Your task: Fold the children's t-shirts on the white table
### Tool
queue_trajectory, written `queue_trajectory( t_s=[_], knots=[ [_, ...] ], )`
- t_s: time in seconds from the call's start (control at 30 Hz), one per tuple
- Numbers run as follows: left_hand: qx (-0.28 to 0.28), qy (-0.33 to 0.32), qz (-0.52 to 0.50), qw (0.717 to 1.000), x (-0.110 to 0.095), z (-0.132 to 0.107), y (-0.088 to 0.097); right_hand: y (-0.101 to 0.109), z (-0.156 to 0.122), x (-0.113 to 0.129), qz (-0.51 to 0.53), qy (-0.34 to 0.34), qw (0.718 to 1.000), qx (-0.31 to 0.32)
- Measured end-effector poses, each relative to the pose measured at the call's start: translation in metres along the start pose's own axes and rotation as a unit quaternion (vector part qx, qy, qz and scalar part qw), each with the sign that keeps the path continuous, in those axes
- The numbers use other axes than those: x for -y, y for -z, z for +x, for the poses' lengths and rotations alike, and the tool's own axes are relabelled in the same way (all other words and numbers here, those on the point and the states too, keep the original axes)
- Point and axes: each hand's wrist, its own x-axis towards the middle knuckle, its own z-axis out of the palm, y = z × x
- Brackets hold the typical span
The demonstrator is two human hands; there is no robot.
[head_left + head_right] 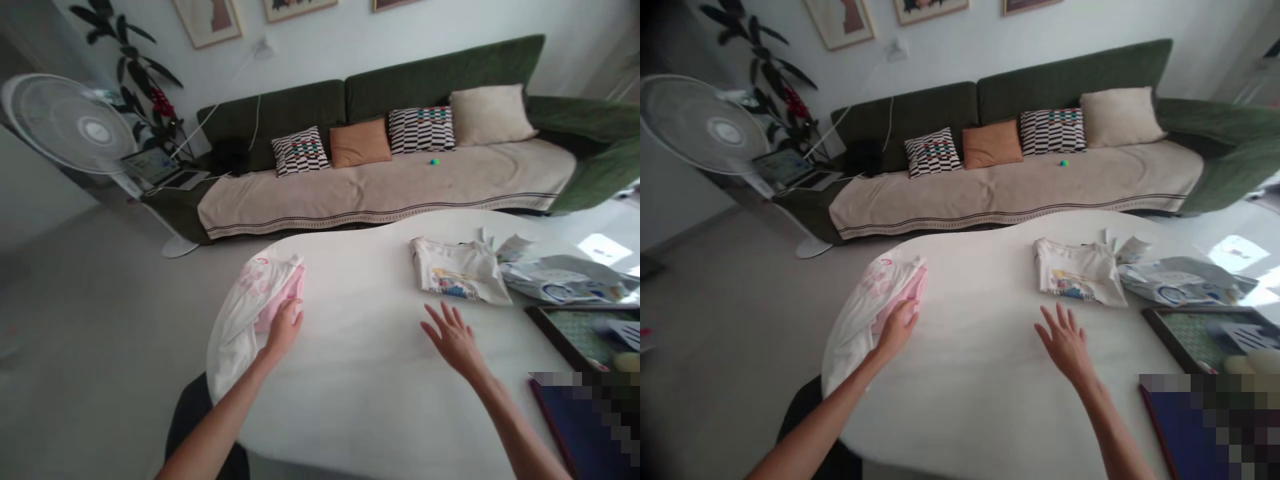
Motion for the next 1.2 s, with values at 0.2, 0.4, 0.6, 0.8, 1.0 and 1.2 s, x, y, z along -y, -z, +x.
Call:
queue_trajectory(
  t_s=[0.2, 0.4, 0.6, 0.8, 1.0, 1.2],
  knots=[
    [-0.056, 0.189, 0.118, 0.973, 0.101, -0.058, 0.097, -0.013, -0.120, 0.077, 0.100, 0.023, 0.995, 0.011],
    [-0.076, 0.287, 0.018, 0.955, 0.099, -0.060, 0.113, 0.012, -0.158, 0.137, 0.273, 0.062, 0.960, 0.014],
    [-0.088, 0.222, -0.045, 0.970, -0.003, -0.035, 0.091, 0.052, -0.151, 0.204, 0.507, 0.012, 0.854, 0.118],
    [0.138, 0.130, -0.457, 0.869, -0.141, -0.083, 0.018, 0.064, -0.149, 0.226, 0.600, -0.041, 0.798, 0.042],
    [0.178, 0.309, -0.523, 0.774, -0.116, -0.134, -0.012, 0.053, -0.193, 0.157, 0.471, -0.159, 0.867, 0.020],
    [0.205, 0.173, -0.329, 0.905, -0.086, -0.129, 0.016, 0.068, -0.203, 0.150, 0.454, -0.139, 0.879, 0.042]
  ],
)
